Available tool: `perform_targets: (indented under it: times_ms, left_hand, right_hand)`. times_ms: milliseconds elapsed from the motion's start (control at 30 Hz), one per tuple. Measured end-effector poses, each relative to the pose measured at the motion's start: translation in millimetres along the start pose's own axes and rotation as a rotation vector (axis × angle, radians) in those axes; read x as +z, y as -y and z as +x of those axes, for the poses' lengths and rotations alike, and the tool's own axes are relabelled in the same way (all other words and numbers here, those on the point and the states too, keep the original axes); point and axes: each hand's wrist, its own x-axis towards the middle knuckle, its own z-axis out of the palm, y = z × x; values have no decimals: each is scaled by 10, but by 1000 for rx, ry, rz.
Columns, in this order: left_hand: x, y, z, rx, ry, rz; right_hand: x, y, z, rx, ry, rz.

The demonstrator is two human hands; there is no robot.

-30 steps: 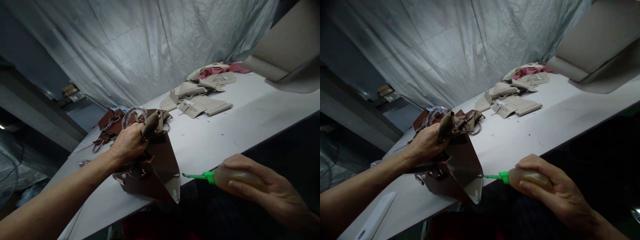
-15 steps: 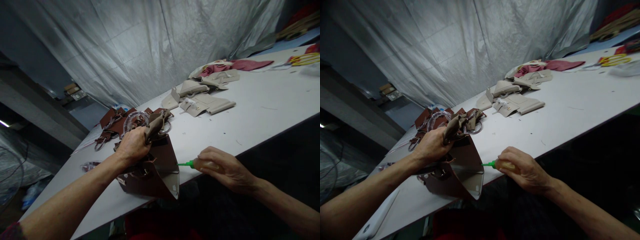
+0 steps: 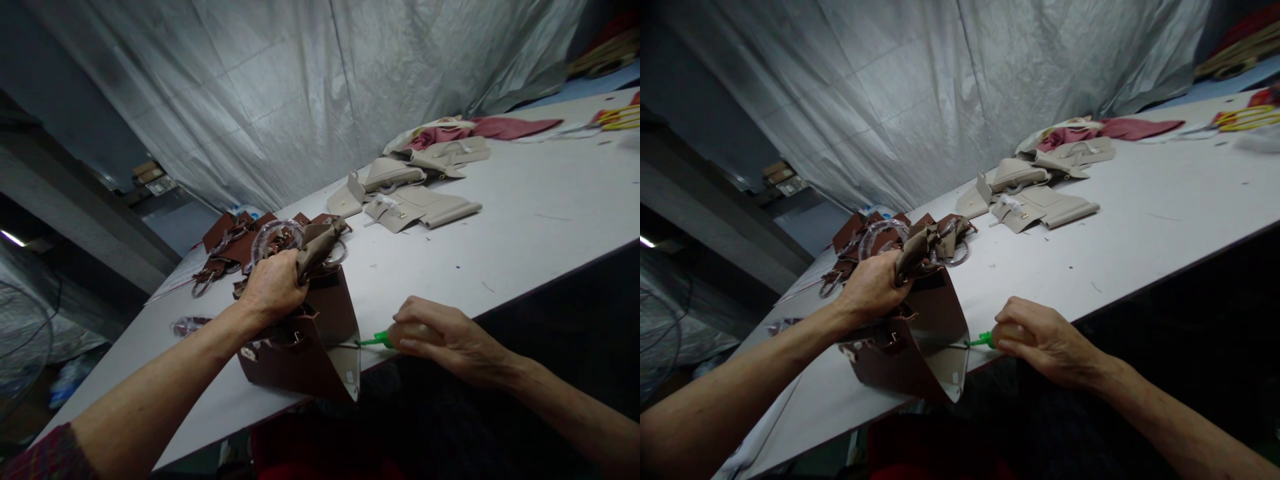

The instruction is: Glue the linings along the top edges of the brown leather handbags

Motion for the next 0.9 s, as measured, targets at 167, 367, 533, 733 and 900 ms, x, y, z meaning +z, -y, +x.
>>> perform_targets:
  times_ms: [167, 367, 533, 733, 900]
  left_hand:
    - [40, 26, -14, 4, -17, -10]
    - [61, 31, -39, -19, -16, -24]
    - [92, 43, -61, -32, -32, -7]
    - [103, 63, -91, -34, -27, -9]
    - [93, 61, -94, -25, -31, -12]
  right_hand:
    - [21, -23, 15, 54, -87, 35]
    - [44, -18, 35, 205, -31, 126]
    - [65, -14, 64, 175, -61, 74]
    - [59, 38, 66, 188, 1, 141]
    - [87, 17, 61, 74, -33, 53]
